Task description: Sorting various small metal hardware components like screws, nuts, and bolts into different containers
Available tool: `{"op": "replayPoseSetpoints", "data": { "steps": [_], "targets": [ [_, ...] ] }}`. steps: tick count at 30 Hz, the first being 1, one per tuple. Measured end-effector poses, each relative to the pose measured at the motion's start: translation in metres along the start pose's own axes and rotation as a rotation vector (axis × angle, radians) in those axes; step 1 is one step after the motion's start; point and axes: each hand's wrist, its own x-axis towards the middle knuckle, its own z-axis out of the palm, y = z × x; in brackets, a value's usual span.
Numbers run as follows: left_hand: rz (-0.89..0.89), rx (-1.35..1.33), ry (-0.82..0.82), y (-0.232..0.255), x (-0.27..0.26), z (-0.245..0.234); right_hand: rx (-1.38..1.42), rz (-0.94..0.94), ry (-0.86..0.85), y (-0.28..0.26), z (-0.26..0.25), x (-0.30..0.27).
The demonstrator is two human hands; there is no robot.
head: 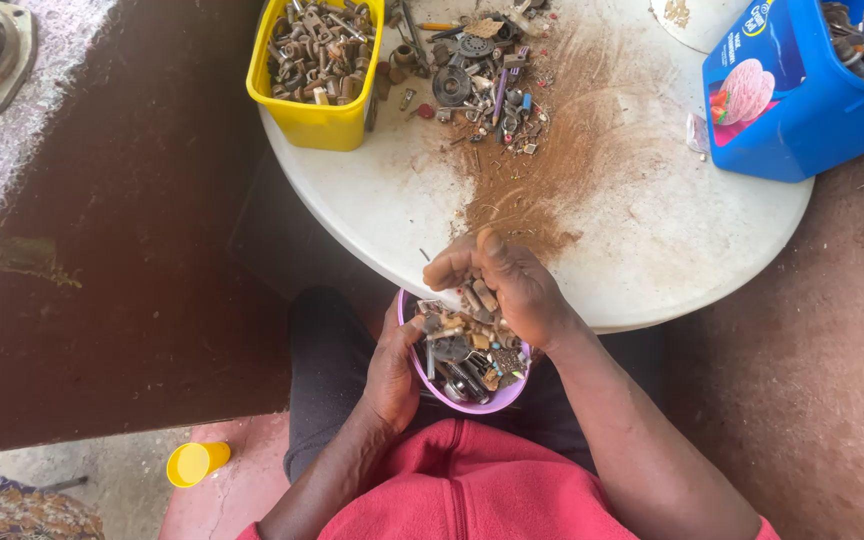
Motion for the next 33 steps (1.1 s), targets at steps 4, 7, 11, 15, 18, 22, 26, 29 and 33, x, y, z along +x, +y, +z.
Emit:
{"op": "replayPoseSetpoints", "data": {
  "steps": [4, 7, 11, 15, 18, 22, 26, 29, 33],
  "targets": [
    [-0.004, -0.015, 0.013, -0.009, 0.004, -0.011, -0.005, -0.015, -0.018, 0.001, 0.002, -0.007],
    [-0.003, -0.028, 0.015, -0.014, 0.004, -0.014, 0.050, -0.019, -0.061, 0.004, -0.005, -0.006],
    [-0.002, -0.031, 0.003, -0.012, 0.002, -0.014, 0.100, -0.019, -0.022, 0.012, -0.022, -0.005],
    [-0.001, -0.030, -0.011, -0.018, 0.009, -0.021, 0.024, -0.051, -0.001, 0.006, -0.013, -0.011],
    [-0.004, -0.022, -0.008, -0.021, 0.009, -0.023, -0.009, -0.013, -0.018, -0.001, -0.001, -0.020],
    [0.004, -0.014, -0.021, -0.021, 0.012, -0.026, 0.008, -0.011, -0.031, -0.001, -0.009, -0.018],
    [0.005, -0.012, -0.019, -0.022, 0.010, -0.026, -0.008, -0.047, 0.053, -0.004, -0.021, -0.015],
    [0.007, -0.019, -0.011, -0.023, 0.008, -0.026, -0.038, -0.018, 0.062, -0.003, -0.023, -0.021],
    [0.002, -0.018, -0.025, -0.019, 0.008, -0.021, -0.035, 0.033, 0.056, -0.001, -0.008, -0.031]
  ]
}}
